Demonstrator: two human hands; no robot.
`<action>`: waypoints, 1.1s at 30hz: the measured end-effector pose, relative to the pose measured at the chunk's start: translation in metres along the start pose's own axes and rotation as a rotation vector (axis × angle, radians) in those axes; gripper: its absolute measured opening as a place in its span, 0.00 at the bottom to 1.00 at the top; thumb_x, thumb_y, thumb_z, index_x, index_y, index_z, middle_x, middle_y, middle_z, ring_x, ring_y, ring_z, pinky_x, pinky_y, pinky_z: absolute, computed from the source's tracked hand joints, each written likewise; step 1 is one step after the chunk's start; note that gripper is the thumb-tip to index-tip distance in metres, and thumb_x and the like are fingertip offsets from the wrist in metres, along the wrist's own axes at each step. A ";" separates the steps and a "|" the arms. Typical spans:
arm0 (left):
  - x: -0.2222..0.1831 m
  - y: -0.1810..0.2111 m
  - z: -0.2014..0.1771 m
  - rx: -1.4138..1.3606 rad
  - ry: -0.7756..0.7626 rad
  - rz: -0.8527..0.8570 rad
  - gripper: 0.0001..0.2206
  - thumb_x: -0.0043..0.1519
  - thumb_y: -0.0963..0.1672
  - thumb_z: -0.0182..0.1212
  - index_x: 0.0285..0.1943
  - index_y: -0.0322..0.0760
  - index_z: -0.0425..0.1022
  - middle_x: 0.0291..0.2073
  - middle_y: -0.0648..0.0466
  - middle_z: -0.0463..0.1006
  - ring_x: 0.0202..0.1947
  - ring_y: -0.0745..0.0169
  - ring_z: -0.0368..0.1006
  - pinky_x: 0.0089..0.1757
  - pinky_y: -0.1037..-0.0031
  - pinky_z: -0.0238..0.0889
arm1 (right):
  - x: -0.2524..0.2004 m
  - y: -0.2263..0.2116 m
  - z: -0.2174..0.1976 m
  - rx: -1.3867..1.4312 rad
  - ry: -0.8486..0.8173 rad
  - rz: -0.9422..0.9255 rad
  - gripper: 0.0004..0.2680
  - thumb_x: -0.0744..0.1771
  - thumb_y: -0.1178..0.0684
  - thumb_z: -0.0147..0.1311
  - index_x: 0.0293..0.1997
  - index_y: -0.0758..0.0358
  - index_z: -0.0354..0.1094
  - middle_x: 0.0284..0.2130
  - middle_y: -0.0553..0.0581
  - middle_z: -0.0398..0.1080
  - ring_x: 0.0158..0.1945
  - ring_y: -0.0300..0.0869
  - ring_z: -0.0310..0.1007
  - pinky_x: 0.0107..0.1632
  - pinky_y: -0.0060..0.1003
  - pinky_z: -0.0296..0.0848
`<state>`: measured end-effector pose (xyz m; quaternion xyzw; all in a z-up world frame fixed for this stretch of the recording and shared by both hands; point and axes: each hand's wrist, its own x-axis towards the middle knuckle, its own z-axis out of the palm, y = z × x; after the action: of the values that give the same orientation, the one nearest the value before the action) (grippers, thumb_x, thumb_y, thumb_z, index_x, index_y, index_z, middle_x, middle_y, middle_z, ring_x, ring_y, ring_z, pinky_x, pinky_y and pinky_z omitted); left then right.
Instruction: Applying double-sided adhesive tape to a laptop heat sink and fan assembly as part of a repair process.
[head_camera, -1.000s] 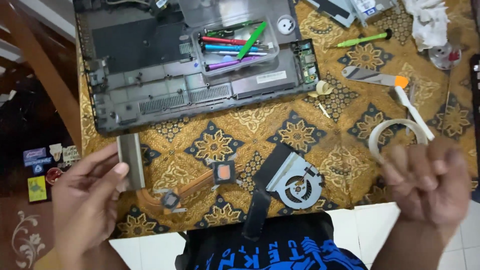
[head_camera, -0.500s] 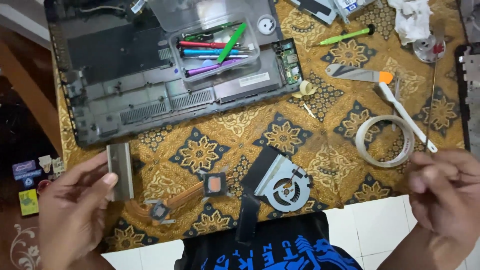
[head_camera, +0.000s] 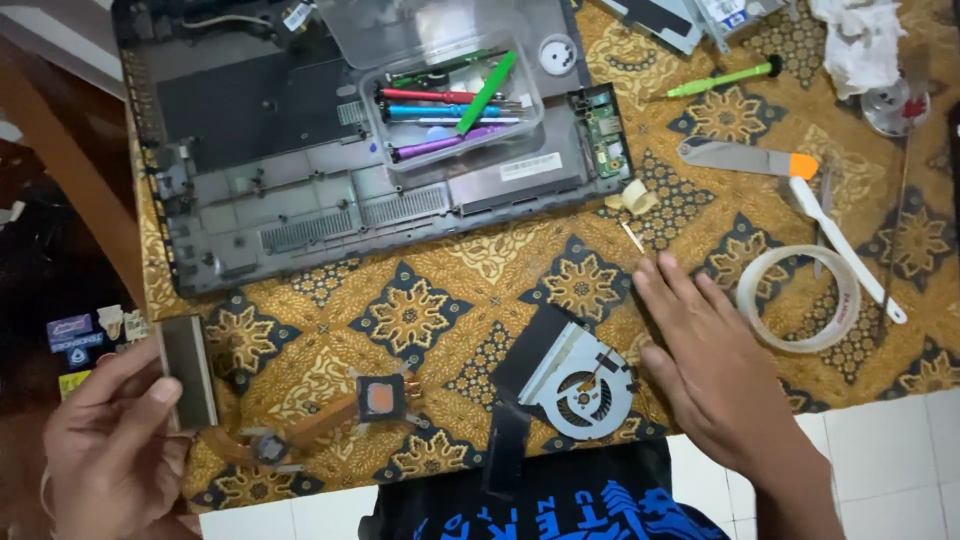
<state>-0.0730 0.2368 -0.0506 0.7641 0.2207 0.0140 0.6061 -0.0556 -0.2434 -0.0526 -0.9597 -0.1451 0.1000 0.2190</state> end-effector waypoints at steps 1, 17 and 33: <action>-0.001 -0.001 -0.005 0.020 0.013 -0.038 0.24 0.67 0.37 0.50 0.76 0.27 0.63 0.52 0.39 0.74 0.16 0.61 0.56 0.16 0.72 0.46 | -0.002 0.001 0.000 -0.019 -0.028 -0.022 0.25 0.72 0.38 0.25 0.79 0.61 0.41 0.76 0.60 0.46 0.79 0.49 0.40 0.75 0.48 0.37; 0.004 0.048 0.038 -0.184 -0.153 -0.053 0.25 0.56 0.37 0.60 0.66 0.28 0.71 0.52 0.39 0.80 0.43 0.48 0.79 0.44 0.63 0.80 | -0.014 -0.037 0.013 -0.044 0.125 -0.156 0.47 0.51 0.20 0.68 0.70 0.64 0.55 0.61 0.64 0.66 0.63 0.59 0.64 0.65 0.59 0.61; 0.012 0.052 0.055 -0.143 -0.179 -0.006 0.20 0.58 0.34 0.61 0.62 0.28 0.74 0.50 0.43 0.82 0.46 0.56 0.79 0.47 0.71 0.78 | 0.047 -0.017 -0.037 0.068 -0.417 0.210 0.41 0.56 0.38 0.66 0.78 0.36 0.42 0.70 0.55 0.50 0.67 0.47 0.59 0.62 0.60 0.69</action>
<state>-0.0294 0.1820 -0.0199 0.7165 0.1664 -0.0401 0.6763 -0.0059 -0.2285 -0.0184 -0.9200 -0.0829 0.3234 0.2051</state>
